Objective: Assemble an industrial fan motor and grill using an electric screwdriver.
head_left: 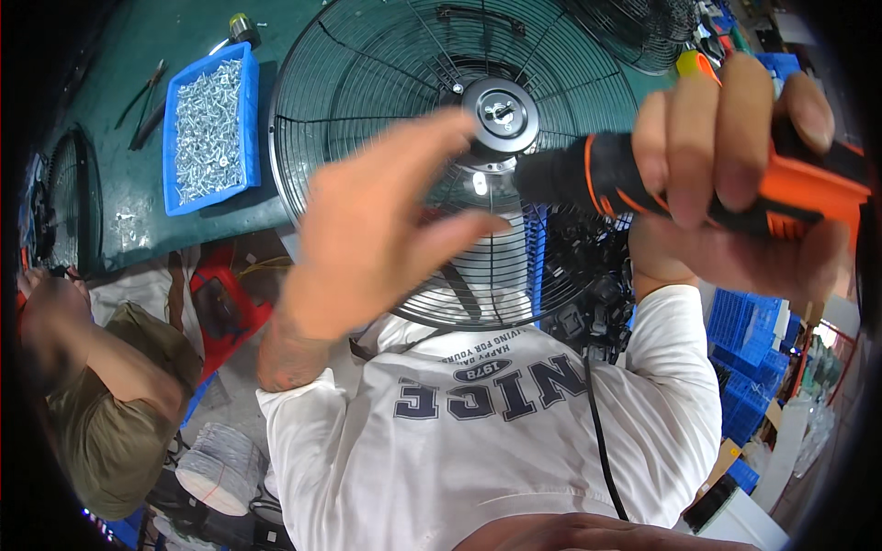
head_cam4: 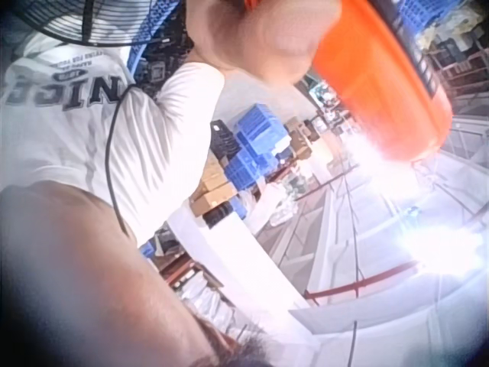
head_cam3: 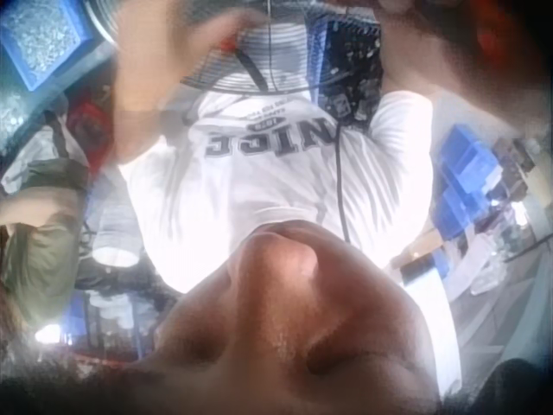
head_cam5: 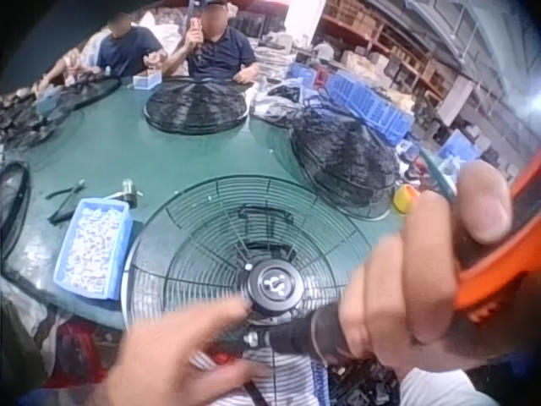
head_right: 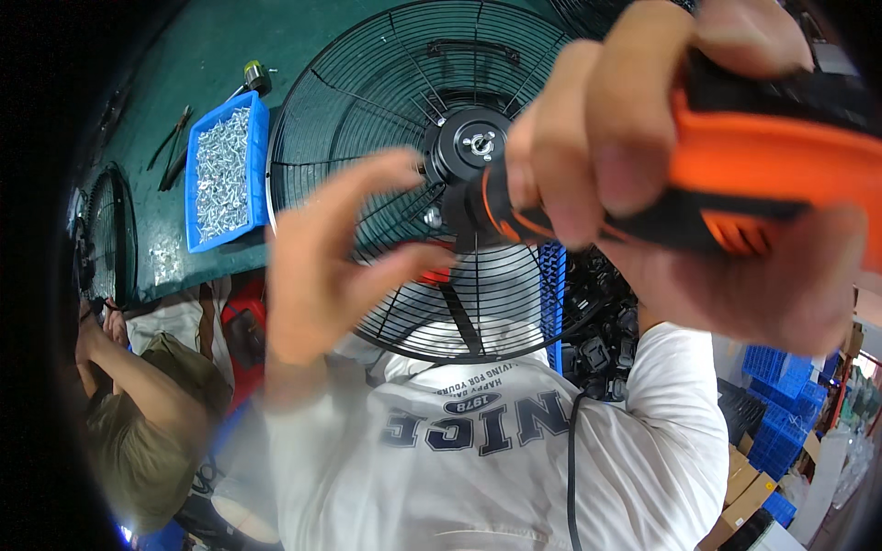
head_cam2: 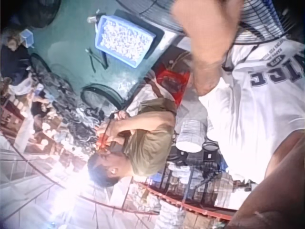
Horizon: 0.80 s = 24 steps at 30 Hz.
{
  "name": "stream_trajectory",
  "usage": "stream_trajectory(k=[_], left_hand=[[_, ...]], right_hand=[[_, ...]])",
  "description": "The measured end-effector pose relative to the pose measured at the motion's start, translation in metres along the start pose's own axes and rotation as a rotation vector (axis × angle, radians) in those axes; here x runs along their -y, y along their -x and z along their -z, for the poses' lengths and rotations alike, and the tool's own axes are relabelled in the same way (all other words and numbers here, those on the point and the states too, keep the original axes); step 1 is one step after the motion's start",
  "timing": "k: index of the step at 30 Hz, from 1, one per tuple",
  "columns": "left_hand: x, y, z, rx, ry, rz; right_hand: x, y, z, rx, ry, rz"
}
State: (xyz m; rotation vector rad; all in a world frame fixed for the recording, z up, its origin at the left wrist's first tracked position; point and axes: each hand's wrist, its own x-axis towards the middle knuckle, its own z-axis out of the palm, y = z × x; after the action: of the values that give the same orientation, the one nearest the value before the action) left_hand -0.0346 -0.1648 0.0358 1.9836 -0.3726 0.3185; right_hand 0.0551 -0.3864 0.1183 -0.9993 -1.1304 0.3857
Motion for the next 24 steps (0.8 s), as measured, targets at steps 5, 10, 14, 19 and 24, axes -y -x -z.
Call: stream_trajectory(k=[5,10,14,19,24], left_hand=[[0.053,0.021,0.105,-0.328,1.338,0.012],[0.084,0.010,0.072,-0.568,1.600,0.313],[0.070,0.000,0.046,-0.529,1.294,0.447],[0.074,0.003,0.040,-0.207,1.375,0.538],[0.069,0.002,0.032,-0.120,1.245,0.520]], right_hand=[[-0.049,-0.008,-0.003,-0.387,-0.131,0.015],[-0.059,-0.010,-0.019,-0.472,0.059,-0.142],[-0.069,-0.002,-0.011,-0.286,0.287,-0.284],[-0.070,-0.004,-0.011,-0.180,0.190,-0.319],[-0.076,0.004,-0.010,-0.238,0.150,-0.295]])
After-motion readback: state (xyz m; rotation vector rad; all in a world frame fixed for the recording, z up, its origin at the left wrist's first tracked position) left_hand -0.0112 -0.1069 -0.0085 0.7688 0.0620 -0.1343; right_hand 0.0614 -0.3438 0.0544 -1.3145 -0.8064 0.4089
